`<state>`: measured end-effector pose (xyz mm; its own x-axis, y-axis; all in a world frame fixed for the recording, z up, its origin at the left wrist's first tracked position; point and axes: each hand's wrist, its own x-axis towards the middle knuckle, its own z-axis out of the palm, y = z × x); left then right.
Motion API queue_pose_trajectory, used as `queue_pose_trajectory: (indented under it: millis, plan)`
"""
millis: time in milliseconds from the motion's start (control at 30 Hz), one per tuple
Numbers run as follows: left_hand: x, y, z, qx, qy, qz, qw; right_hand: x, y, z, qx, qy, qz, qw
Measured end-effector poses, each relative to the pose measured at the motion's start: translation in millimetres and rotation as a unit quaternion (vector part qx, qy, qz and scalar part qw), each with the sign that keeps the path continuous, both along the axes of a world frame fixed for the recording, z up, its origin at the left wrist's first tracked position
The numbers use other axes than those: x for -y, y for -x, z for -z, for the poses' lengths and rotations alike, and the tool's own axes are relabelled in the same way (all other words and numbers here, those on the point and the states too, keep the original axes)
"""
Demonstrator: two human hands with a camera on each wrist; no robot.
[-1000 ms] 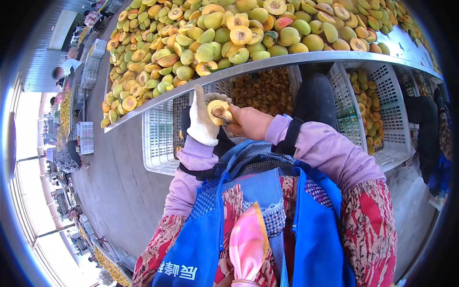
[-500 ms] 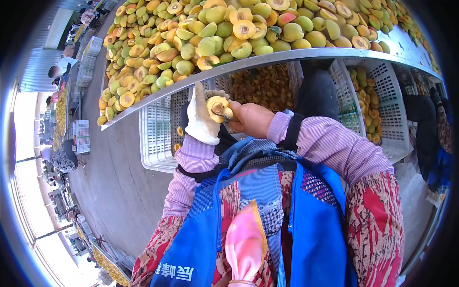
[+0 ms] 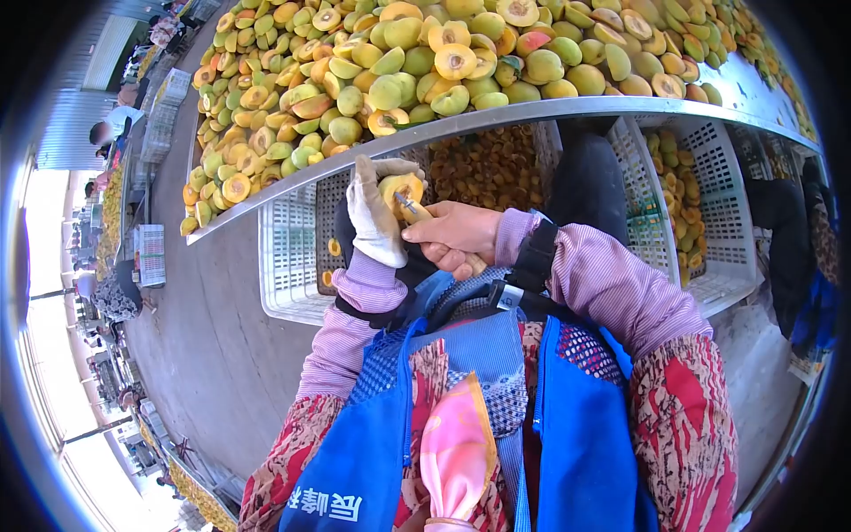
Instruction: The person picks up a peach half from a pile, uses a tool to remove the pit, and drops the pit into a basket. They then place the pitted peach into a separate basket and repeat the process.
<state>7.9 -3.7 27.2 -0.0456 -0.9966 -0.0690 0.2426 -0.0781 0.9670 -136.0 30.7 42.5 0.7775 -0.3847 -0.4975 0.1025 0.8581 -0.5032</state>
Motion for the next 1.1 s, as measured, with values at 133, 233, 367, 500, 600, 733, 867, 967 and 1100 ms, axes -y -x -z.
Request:
queue_pose_trajectory:
  millis: [133, 233, 367, 500, 600, 733, 867, 967, 1100]
  plan:
    - [-0.8, 1.9, -2.8, -0.010, 0.015, 0.049, 0.999, 1.2, 8.0, 11.2, 0.020, -0.009, -0.007, 1.000]
    - [1.0, 5.2, 3.6, -0.039, -0.041, 0.029, 0.998, 2.8, 6.9, 17.5, -0.345, 0.502, -0.031, 0.792]
    - [2.8, 13.4, 21.7, -0.128, -0.120, -0.042, 0.984, 5.2, 7.0, 21.7, -0.381, 0.567, -0.044, 0.729]
    - [12.3, 14.7, 50.7, -0.275, -0.233, -0.152, 0.920, 9.4, -2.5, 21.6, -0.483, 0.564, -0.078, 0.665]
    - [16.7, 11.5, 70.5, -0.348, -0.288, -0.186, 0.873, 13.5, -10.8, 31.2, -0.524, 0.545, -0.098, 0.647]
    - [15.2, 15.0, 54.1, -0.290, -0.208, -0.135, 0.924, 11.3, -7.8, 48.5, -0.448, 0.560, 0.007, 0.697]
    - [11.5, 8.5, 44.6, -0.198, -0.185, -0.082, 0.959, 8.2, -4.5, 38.7, -0.427, 0.533, -0.022, 0.731]
    - [5.0, 4.2, 35.0, -0.153, -0.162, -0.053, 0.973, 5.5, -5.0, 18.5, -0.385, 0.429, -0.055, 0.815]
    - [1.4, 3.5, 23.6, -0.103, -0.111, -0.014, 0.988, 1.4, -3.6, 35.7, -0.354, 0.489, -0.025, 0.797]
